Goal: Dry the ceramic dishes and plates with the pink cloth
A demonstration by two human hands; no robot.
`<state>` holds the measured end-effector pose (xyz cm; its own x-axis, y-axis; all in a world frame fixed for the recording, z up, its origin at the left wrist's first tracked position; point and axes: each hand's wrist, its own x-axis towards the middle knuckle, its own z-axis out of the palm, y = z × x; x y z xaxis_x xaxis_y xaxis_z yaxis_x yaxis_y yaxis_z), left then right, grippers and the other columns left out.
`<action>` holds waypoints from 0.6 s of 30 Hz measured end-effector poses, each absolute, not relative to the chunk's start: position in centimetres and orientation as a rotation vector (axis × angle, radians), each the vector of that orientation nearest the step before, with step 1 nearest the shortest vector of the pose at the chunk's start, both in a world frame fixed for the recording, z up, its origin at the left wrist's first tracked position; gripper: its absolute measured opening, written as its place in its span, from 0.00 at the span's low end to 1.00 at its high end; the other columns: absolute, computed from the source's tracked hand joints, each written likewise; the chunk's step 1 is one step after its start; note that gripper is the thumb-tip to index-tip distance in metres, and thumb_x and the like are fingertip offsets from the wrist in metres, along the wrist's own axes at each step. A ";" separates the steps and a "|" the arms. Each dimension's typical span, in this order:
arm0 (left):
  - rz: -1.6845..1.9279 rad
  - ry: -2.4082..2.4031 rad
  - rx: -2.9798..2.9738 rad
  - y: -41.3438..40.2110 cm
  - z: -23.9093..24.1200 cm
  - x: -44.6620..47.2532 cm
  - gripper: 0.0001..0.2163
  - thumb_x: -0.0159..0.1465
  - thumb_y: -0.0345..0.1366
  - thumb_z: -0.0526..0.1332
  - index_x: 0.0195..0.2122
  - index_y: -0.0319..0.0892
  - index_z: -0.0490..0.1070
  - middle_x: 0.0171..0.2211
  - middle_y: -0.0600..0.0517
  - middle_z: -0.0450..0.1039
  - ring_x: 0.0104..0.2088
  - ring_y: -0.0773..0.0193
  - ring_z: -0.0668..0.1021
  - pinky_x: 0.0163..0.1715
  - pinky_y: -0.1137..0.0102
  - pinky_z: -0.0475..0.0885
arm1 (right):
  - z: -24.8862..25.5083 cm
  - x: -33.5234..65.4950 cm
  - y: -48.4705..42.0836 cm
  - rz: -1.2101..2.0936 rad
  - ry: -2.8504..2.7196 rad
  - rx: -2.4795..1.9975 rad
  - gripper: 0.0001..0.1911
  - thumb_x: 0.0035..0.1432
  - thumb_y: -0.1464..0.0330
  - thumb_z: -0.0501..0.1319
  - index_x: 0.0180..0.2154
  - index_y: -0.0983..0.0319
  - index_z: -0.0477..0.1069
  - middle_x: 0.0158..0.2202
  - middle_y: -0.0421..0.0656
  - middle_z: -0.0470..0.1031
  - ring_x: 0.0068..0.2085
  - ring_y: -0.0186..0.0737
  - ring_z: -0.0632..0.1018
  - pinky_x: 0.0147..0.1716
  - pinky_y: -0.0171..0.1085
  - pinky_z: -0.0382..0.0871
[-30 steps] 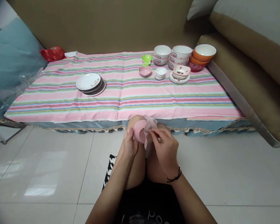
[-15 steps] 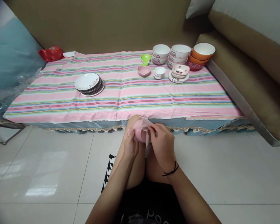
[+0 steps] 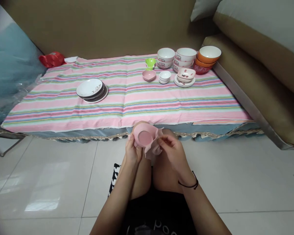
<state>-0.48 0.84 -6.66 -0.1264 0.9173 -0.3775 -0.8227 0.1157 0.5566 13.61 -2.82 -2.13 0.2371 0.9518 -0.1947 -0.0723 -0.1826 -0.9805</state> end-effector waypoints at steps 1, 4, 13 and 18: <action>1.511 0.810 0.163 0.9 -6.7 -0.6 0.13 0.52 0.40 0.70 0.33 0.38 0.72 0.31 0.53 0.75 0.33 0.67 0.77 0.38 0.72 0.71 | -2.1 14.0 -2.7 1.252 -0.767 -1.325 0.11 0.50 0.59 0.67 0.34 0.57 0.75 0.32 0.39 0.77 0.32 0.37 0.76 0.33 0.37 0.70; 1.532 0.824 0.215 0.9 -6.9 -0.7 0.12 0.52 0.40 0.70 0.28 0.37 0.71 0.26 0.55 0.72 0.29 0.69 0.75 0.36 0.74 0.70 | -2.1 14.4 -2.5 1.200 -0.578 -1.160 0.09 0.49 0.64 0.68 0.35 0.55 0.73 0.33 0.35 0.74 0.35 0.33 0.74 0.35 0.32 0.69; 1.327 0.784 0.575 0.3 -7.0 -0.7 0.18 0.52 0.50 0.69 0.32 0.38 0.75 0.29 0.52 0.72 0.31 0.66 0.72 0.35 0.71 0.69 | -1.5 11.5 -2.7 0.708 -1.579 -1.251 0.14 0.66 0.65 0.52 0.50 0.55 0.70 0.57 0.43 0.69 0.61 0.45 0.66 0.61 0.50 0.57; 1.232 0.875 0.761 -0.7 -5.5 -0.6 0.17 0.53 0.49 0.68 0.33 0.39 0.75 0.29 0.52 0.72 0.32 0.64 0.72 0.38 0.68 0.68 | -2.3 10.9 -2.0 0.497 -1.576 -1.407 0.18 0.68 0.66 0.48 0.55 0.57 0.67 0.57 0.47 0.70 0.60 0.47 0.68 0.59 0.53 0.61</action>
